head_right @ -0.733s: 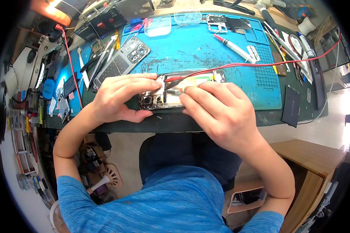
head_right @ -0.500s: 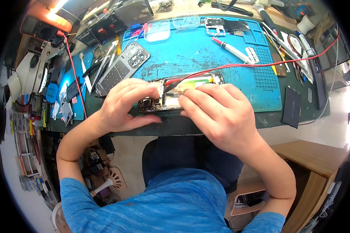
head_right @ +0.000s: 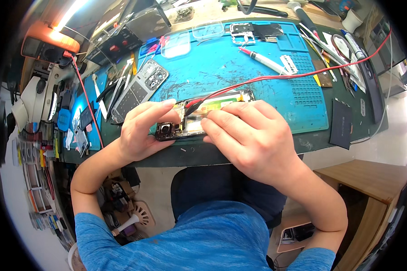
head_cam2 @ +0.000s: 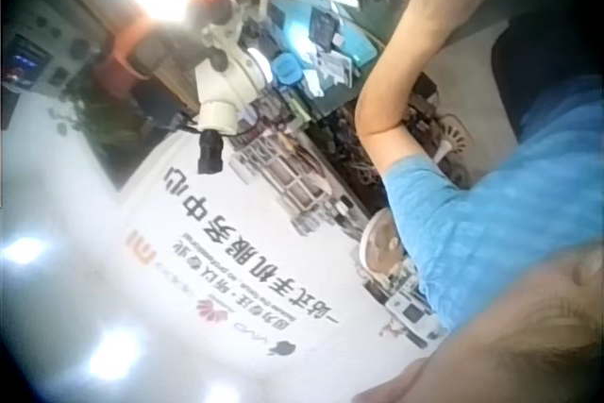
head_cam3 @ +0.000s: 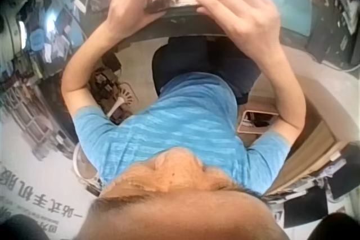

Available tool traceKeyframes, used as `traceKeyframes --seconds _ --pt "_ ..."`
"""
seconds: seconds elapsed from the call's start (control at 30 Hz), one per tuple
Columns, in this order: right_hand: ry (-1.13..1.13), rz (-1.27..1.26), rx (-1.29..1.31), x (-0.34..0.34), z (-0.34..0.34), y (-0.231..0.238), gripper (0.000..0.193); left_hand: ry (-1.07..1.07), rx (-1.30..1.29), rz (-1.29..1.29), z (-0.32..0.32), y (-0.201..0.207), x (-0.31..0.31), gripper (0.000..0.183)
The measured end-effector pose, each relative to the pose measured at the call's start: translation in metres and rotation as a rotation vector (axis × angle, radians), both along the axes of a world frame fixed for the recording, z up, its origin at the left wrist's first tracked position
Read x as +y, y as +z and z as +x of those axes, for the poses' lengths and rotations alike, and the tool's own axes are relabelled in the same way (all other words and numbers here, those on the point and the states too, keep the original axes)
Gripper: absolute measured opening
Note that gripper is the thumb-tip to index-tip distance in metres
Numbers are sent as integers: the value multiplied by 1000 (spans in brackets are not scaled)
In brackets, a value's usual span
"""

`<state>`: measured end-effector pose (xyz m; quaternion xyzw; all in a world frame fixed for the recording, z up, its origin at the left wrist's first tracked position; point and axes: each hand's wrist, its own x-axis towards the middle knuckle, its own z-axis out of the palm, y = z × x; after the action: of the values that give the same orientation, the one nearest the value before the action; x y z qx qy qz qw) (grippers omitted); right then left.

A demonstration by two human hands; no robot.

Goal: The person works on a disassembled smartphone motherboard, using multimeter probes to test connections and a soldering iron to rework a small component. The person repeatedly connects and disconnects the probes and applies solder to the component while seated at a cluttered electronics workbench.

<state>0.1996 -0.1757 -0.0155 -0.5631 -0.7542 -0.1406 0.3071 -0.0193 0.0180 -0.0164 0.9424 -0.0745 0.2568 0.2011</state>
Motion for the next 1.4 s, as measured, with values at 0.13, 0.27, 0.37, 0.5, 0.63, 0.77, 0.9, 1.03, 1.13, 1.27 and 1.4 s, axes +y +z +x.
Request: traceKeyframes --seconds 0.13,0.27,0.37,0.5,0.63,0.77,0.9,1.03,1.13,1.27,1.4 --pt "1 18 11 2 1 0 29 -2 6 -4 0 1 1 97" --pt "4 19 24 3 1 1 28 -1 -13 -74 -1 -6 4 99" --pt "7 31 28 5 2 0 28 8 -53 -127 1 -10 4 99" --pt "5 50 34 6 2 -2 27 -9 1 -76 1 -2 5 101" --pt "0 67 43 8 2 -2 27 -24 18 -87 1 -1 7 105" --pt "18 190 52 15 0 -8 29 23 -50 -228 5 -3 6 106" --pt "73 313 -81 21 0 -4 26 38 14 -294 6 3 7 111" --pt "87 296 -164 16 4 1 27 36 37 -390 6 -3 6 113" --pt "137 312 -226 17 11 4 27 68 24 -408 7 -1 6 108" --pt "186 320 -267 22 18 9 26 108 35 -432 7 5 5 104" --pt "207 350 -262 24 22 6 26 121 42 -452 9 4 6 103"
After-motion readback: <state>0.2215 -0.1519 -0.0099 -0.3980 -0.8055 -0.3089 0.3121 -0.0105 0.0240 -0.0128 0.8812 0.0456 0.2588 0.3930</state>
